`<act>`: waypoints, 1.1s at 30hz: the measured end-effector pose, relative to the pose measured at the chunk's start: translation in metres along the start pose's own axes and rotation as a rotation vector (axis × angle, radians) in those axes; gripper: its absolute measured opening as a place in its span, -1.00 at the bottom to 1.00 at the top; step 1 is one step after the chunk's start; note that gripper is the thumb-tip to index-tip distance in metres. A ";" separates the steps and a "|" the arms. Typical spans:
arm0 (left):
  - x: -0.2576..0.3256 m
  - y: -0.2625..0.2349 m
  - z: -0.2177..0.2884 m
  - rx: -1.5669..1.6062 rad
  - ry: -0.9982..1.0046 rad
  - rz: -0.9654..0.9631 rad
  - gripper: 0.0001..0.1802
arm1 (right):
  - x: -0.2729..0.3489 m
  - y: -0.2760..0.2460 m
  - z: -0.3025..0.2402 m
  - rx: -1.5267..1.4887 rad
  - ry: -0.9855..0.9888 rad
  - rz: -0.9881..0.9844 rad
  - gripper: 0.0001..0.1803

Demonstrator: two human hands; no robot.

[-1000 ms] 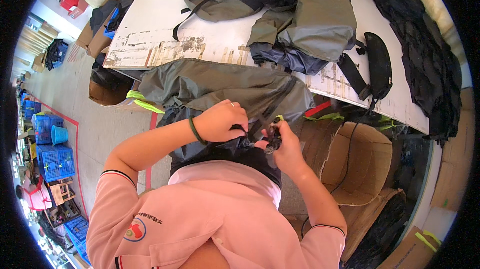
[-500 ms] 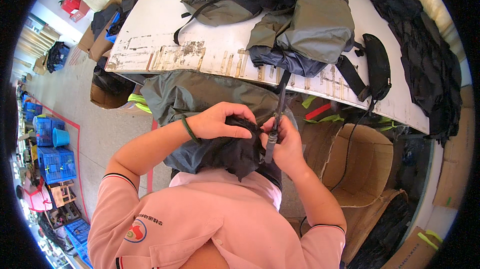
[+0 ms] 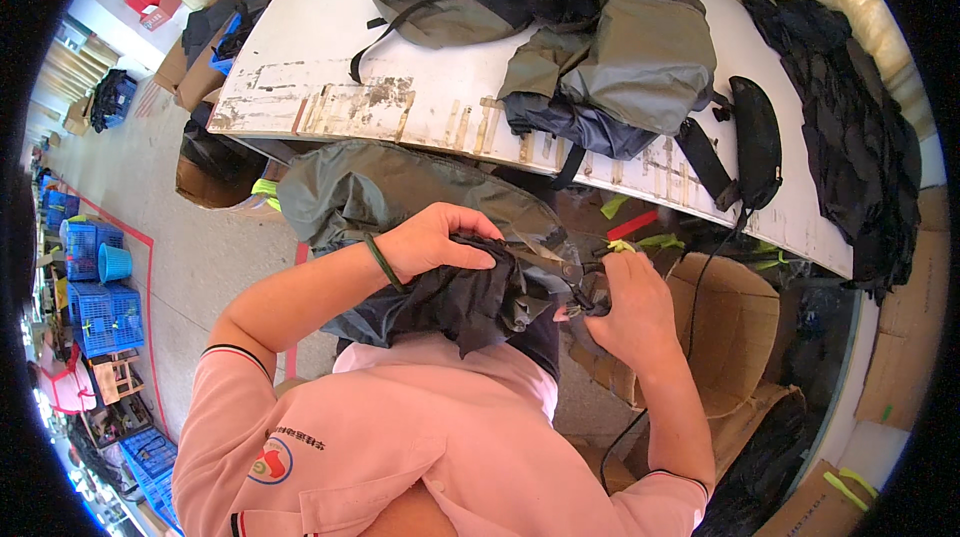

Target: Inspecting and trimming loose threads from fabric pieces using scissors in a factory setting.

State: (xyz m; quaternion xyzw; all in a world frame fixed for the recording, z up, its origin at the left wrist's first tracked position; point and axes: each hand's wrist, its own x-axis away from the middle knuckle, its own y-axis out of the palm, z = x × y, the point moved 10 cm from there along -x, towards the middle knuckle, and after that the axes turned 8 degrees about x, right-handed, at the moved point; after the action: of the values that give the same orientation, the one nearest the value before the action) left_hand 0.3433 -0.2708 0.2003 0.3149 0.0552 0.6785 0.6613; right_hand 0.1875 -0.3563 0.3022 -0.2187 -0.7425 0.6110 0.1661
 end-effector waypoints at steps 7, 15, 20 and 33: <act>-0.002 0.007 -0.003 -0.144 0.027 -0.040 -0.70 | 0.003 0.007 -0.004 -0.011 -0.036 -0.099 -0.54; -0.001 0.012 -0.003 -0.197 0.054 -0.050 -0.72 | 0.001 0.007 -0.011 -0.014 -0.105 -0.109 -0.54; 0.000 0.014 0.000 -0.254 0.037 -0.059 -0.75 | 0.003 0.007 -0.008 0.022 -0.087 -0.126 -0.56; 0.001 0.021 0.001 -0.291 0.088 -0.114 -0.76 | 0.003 0.006 -0.001 -0.048 -0.012 -0.180 -0.62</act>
State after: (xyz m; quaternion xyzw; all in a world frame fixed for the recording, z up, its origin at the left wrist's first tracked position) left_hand 0.3256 -0.2730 0.2113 0.1820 0.0030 0.6541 0.7342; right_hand 0.1858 -0.3530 0.2962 -0.1513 -0.7746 0.5769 0.2106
